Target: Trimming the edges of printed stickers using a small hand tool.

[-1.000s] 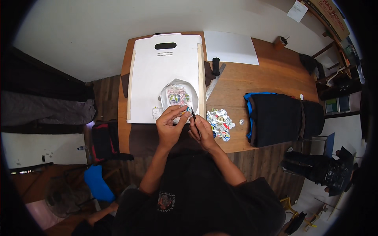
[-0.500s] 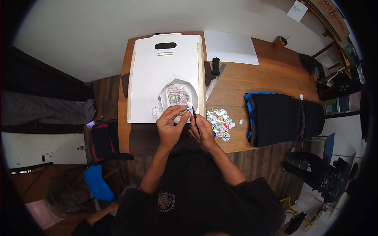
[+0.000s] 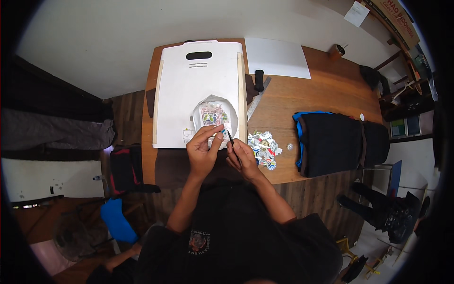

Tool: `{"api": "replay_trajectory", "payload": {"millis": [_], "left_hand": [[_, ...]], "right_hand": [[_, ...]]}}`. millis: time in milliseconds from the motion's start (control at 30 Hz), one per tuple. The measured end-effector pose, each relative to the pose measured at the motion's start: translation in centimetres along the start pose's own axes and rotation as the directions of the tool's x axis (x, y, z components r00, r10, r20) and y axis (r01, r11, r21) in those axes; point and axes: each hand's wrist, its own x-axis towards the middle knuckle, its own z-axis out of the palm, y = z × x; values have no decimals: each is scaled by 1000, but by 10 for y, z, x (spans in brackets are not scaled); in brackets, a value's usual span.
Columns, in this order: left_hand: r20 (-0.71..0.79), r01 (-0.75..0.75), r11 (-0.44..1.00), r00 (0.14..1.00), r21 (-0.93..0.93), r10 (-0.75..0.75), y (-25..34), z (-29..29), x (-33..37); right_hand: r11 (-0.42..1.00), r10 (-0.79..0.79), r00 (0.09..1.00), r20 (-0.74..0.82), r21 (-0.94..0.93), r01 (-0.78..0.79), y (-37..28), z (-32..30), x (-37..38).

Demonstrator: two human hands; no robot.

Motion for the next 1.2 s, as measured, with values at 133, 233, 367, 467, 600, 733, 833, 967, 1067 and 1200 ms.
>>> {"api": "replay_trajectory", "payload": {"millis": [133,233,367,467,600,733,833,967,1067,1200], "left_hand": [[-73,31,1000,997,1,-31,0,0,0],[-71,31,1000,997,-5,-31,-1,1,0],[-67,30,1000,997,-3,-30,0,1,0],[-67,33,999,997,1,-33,0,2,0],[17,4,1000,1000,-2,-4,1,1,0],[-61,35,999,998,7,-35,1,2,0],[-68,38,999,997,1,-38,1,2,-1],[-71,42,999,997,2,-42,0,2,-1],[-65,39,999,997,10,-38,0,2,-1],[34,23,1000,999,15,-24,1,1,-2]], "right_hand": [[998,-51,998,33,49,49,-1,0,-1],[998,-51,998,31,42,49,-1,0,0],[1000,13,1000,-9,-3,-13,-1,-1,0],[1000,14,1000,-11,-14,-14,0,-2,0],[1000,9,1000,-18,-15,-10,1,-2,0],[998,-54,998,19,33,53,1,-1,0],[998,-54,998,18,29,54,2,-1,-1],[1000,-16,1000,-17,-23,15,2,0,0],[1000,-17,1000,-9,-20,17,1,0,0],[1000,-26,999,-21,-11,25,1,0,0]]}}
